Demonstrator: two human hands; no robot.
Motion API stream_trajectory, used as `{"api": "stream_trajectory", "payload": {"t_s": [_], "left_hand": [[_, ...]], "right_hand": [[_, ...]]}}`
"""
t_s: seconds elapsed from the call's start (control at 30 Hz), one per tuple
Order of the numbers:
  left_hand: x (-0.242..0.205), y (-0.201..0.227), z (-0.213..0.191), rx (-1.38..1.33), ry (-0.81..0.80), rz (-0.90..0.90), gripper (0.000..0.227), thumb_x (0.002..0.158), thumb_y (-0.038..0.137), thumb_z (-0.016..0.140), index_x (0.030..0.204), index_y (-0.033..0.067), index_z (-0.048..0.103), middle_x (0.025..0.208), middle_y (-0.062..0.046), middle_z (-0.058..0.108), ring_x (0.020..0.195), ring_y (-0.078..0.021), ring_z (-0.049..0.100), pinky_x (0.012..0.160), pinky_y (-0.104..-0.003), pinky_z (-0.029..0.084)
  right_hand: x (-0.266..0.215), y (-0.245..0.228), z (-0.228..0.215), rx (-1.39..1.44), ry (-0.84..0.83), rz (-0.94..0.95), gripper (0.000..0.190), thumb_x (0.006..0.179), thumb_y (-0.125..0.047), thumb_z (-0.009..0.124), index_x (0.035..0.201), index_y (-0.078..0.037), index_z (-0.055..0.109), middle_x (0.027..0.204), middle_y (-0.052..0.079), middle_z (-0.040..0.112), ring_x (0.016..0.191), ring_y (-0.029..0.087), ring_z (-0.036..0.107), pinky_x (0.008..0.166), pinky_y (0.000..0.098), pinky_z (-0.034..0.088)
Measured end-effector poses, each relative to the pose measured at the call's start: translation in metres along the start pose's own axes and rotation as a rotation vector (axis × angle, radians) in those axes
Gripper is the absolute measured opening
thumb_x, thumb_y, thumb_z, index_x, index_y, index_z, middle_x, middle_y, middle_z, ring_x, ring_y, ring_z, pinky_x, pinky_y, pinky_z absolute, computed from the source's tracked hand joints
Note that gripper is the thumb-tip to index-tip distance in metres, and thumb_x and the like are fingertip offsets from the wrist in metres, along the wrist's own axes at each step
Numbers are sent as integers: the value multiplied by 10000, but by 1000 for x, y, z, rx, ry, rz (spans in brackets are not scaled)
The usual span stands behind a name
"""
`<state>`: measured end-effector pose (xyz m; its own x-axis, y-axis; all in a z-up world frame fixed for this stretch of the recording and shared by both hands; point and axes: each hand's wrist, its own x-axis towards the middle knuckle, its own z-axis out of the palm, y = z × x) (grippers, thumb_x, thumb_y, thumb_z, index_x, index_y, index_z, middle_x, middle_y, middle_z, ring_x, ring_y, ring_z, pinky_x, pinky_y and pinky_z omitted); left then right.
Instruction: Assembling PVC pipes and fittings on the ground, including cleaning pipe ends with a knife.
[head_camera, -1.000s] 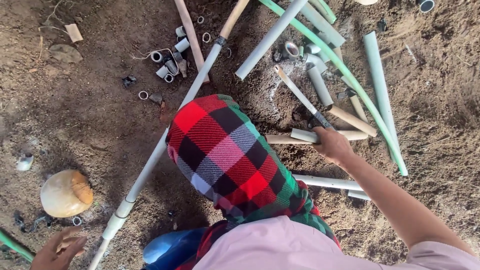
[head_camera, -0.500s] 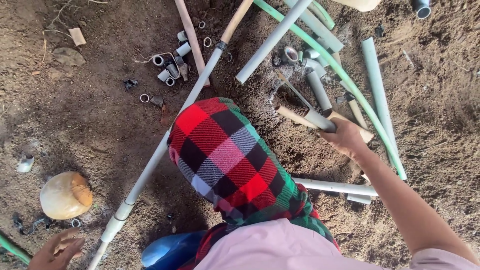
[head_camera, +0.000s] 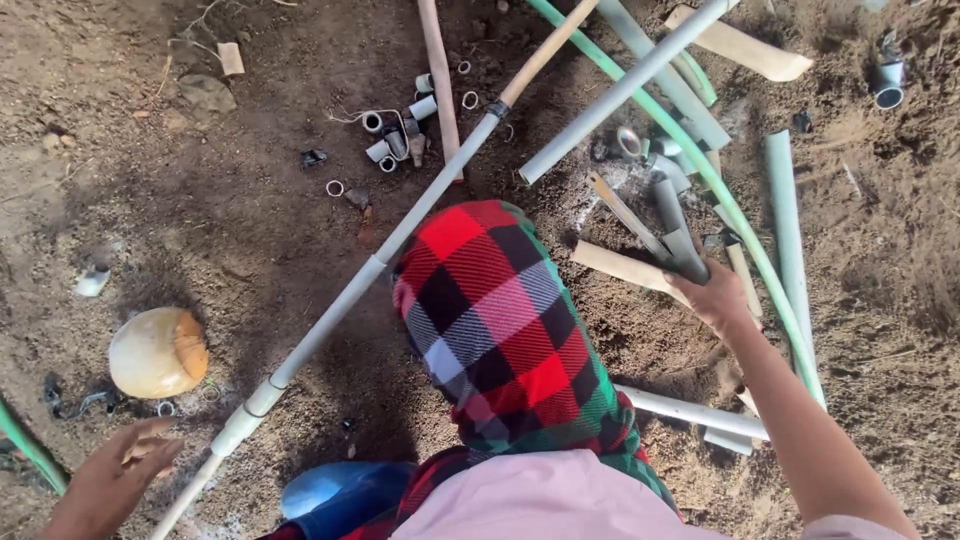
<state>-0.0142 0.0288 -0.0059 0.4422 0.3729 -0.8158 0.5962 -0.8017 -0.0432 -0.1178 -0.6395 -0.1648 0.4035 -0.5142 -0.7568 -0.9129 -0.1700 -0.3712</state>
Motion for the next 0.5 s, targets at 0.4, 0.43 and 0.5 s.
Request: {"api": "stream_trajectory", "payload": {"t_s": [0.4, 0.43, 0.5], "left_hand": [[50, -58, 15, -18, 146, 257, 542, 761, 413, 615, 1212, 114, 594, 1155, -108, 655, 1056, -257, 594, 868, -386, 428], [47, -55, 15, 27, 162, 244, 517, 749, 443, 616, 1210, 208, 600, 1126, -77, 671, 1048, -243, 606, 871, -371, 430], [11, -34, 6, 53, 179, 189, 500, 737, 472, 618, 1207, 302, 606, 1097, -47, 686, 1040, -229, 619, 873, -356, 432]], "right_hand": [[26, 32, 5, -443, 260, -348, 398, 789, -373, 704, 1063, -89, 647, 763, 148, 625, 545, 278, 574, 460, 421, 471], [21, 26, 3, -461, 258, -306, 426, 793, -393, 672, 1093, -90, 658, 823, 179, 650, 690, 315, 599, 577, 434, 461], [30, 35, 0, -504, 226, -290, 459, 797, -413, 640, 1123, -91, 670, 883, 209, 674, 836, 352, 624, 694, 447, 450]]}}
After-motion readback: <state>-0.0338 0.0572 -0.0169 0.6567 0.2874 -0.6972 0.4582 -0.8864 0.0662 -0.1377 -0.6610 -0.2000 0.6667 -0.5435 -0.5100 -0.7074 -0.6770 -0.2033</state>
